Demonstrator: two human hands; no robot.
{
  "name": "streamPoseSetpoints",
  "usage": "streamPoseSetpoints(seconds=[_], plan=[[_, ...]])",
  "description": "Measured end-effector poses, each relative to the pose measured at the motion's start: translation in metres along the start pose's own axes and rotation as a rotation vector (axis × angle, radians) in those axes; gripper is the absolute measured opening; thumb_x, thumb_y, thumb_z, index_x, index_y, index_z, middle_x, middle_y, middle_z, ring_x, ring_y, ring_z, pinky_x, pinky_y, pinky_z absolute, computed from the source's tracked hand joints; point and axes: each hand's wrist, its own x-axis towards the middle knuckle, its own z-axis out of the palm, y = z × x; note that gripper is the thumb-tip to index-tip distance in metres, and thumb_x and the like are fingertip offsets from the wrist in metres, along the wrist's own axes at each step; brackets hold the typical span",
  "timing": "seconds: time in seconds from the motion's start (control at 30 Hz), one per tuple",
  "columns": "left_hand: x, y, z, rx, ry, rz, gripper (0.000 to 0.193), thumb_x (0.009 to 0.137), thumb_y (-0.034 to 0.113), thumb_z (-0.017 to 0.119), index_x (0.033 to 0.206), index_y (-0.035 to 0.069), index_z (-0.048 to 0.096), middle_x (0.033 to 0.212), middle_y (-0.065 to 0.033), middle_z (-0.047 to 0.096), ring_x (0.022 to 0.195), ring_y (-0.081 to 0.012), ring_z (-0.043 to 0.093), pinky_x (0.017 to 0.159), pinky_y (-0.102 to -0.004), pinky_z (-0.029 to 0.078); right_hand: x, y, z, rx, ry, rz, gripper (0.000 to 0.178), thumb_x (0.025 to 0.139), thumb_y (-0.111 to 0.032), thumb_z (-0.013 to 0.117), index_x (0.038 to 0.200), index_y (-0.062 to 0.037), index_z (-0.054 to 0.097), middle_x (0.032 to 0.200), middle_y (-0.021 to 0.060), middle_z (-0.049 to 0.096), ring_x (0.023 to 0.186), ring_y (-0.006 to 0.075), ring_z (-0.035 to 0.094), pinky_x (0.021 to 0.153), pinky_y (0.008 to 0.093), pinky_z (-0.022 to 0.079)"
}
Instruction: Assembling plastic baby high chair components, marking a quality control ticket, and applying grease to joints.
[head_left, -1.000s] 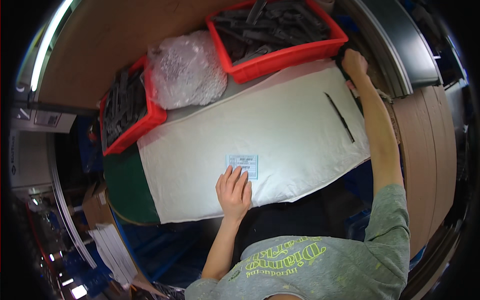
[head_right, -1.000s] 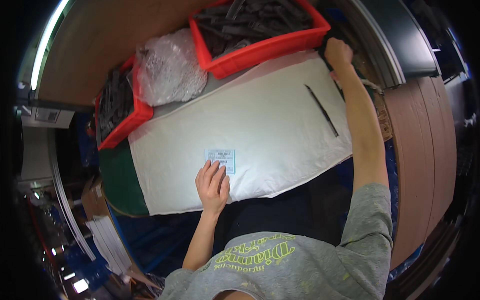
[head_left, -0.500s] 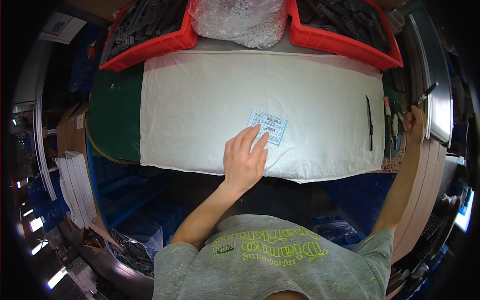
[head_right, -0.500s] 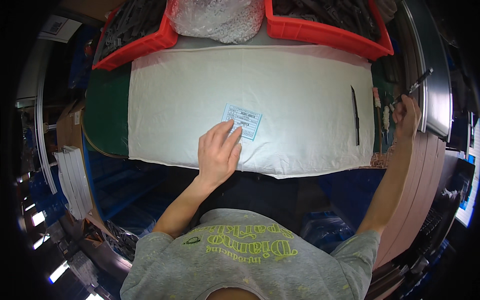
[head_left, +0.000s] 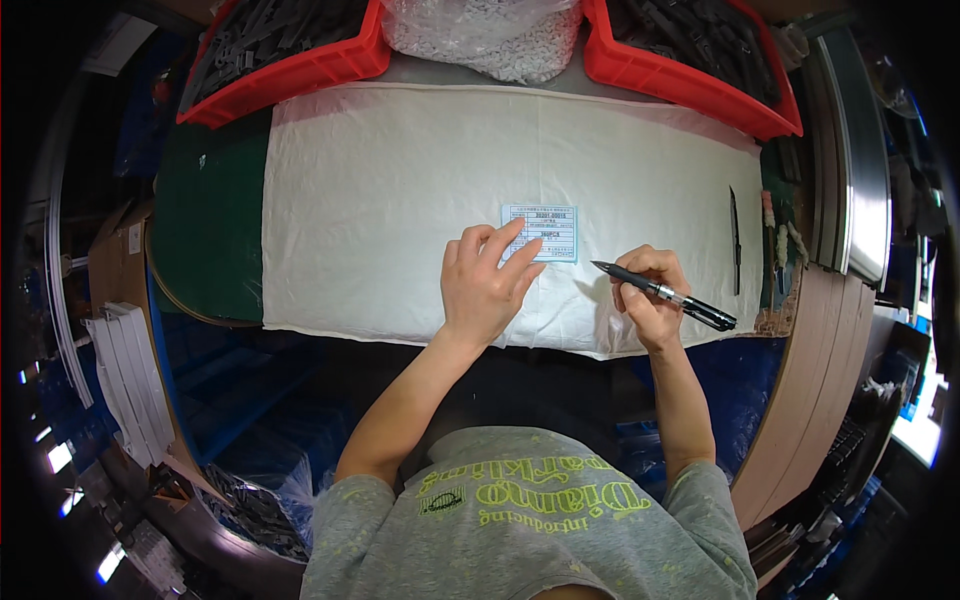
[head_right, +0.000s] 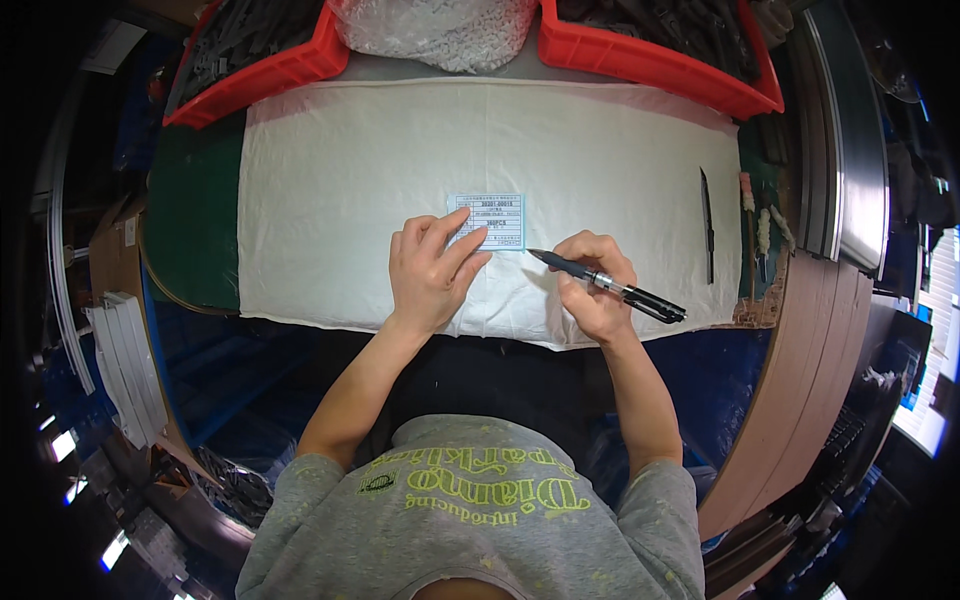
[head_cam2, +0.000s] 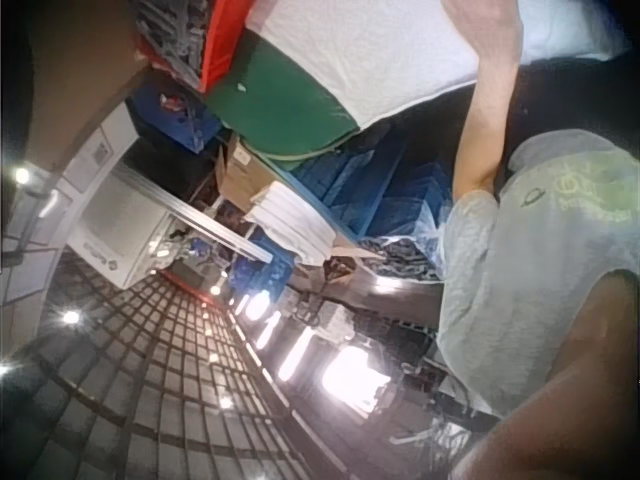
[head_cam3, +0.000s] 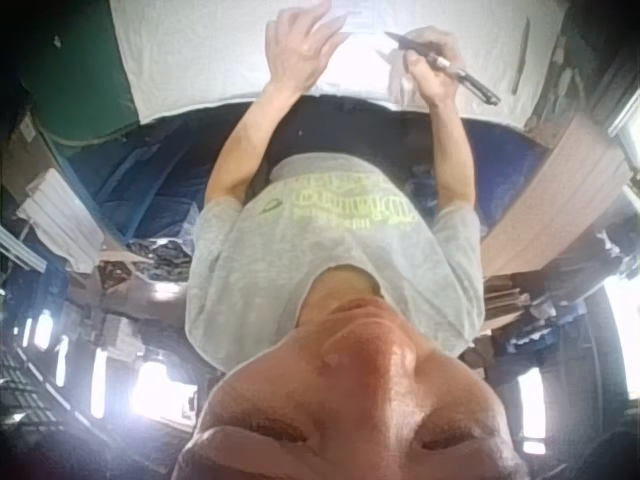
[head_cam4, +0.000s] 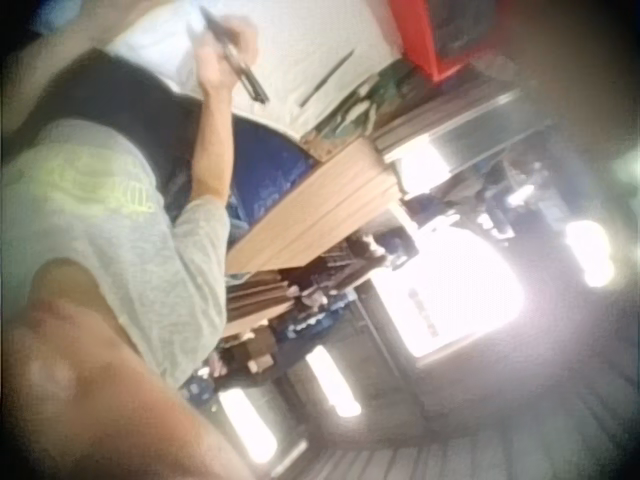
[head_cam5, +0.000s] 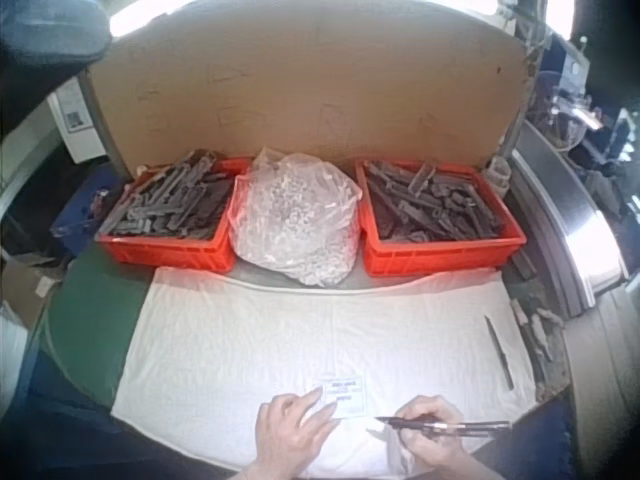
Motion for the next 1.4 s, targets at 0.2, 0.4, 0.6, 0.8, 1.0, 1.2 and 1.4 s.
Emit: streamPoseSetpoints(seconds=[0.2,0.4,0.6,0.8,1.0,1.2,1.4], plan=[[-0.017,0.008,-0.008,-0.009,-0.094,0.082,0.025,0.071,0.015,0.067,0.096,0.011,0.067,0.112,0.0016,0.059,0.099,-0.0197,0.051,0.077,-0.0317,0.035,0.013,0.005,0.008,0.063,-0.045,0.203,0.01,0.065,0.005,0.05,0.072,0.0008,0.055,0.077,0.01,0.055,0.063,0.0136,0.052,0.055,0.0247,0.041],[-0.017,0.012,-0.003,-0.007,-0.136,0.084,0.027,0.073,0.013,0.063,0.1,0.013,0.066,0.115,0.0038,0.059,0.101,-0.0171,0.051,0.08,-0.0329,0.032,0.026,0.009,0.024,-0.049,-0.012,0.092,0.005,0.073,0.002,0.055,0.077,0.0019,0.06,0.075,0.009,0.056,0.057,0.0129,0.051,0.052,0.0231,0.04],[-0.014,0.014,-0.005,-0.017,-0.159,0.049,0.028,0.072,0.013,0.063,0.099,0.014,0.066,0.115,0.0059,0.059,0.102,-0.0161,0.049,0.079,-0.0328,0.031,0.025,0.017,0.027,-0.244,0.038,0.251,0.018,0.078,-0.011,0.066,0.088,-0.0002,0.056,0.066,0.0044,0.057,0.055,0.0071,0.046,0.05,0.0215,0.037],[-0.016,0.013,-0.001,-0.017,-0.134,0.053,0.028,0.07,0.014,0.064,0.097,0.016,0.068,0.113,0.0082,0.059,0.102,-0.0145,0.046,0.079,-0.0321,0.031,0.022,0.027,0.028,-0.233,0.003,0.133,0.017,0.072,-0.002,0.067,0.075,-0.0019,0.05,0.065,0.0057,0.058,0.055,0.0055,0.049,0.047,0.02,0.037],[-0.017,0.011,0.001,0.002,-0.13,0.058,0.028,0.068,0.014,0.064,0.096,0.017,0.068,0.112,0.009,0.059,0.102,-0.0139,0.047,0.079,-0.0318,0.031,0.03,0.032,0.037,-0.365,-0.002,-0.112,0.018,0.071,0.003,0.064,0.066,-0.0023,0.048,0.057,0.009,0.056,0.045,0.0116,0.049,0.041,0.0227,0.036],[-0.014,0.014,-0.002,0.016,-0.109,0.058,0.018,0.071,0.016,0.064,0.089,0.014,0.068,0.109,0.0082,0.059,0.103,-0.0121,0.045,0.079,-0.0306,0.034,0.028,0.03,0.037,-0.376,0.008,-0.084,0.018,0.072,0.003,0.064,0.066,-0.0022,0.048,0.057,0.0091,0.055,0.044,0.0117,0.048,0.04,0.0227,0.035],[-0.015,0.013,0.001,0.008,-0.114,0.052,0.022,0.07,0.016,0.064,0.092,0.015,0.068,0.111,0.0089,0.058,0.102,-0.0127,0.046,0.078,-0.0314,0.033,0.026,0.03,0.035,-0.397,-0.041,-0.055,0.016,0.076,0.005,0.06,0.07,-0.0012,0.046,0.065,0.0101,0.057,0.052,0.0093,0.047,0.046,0.0225,0.036]])
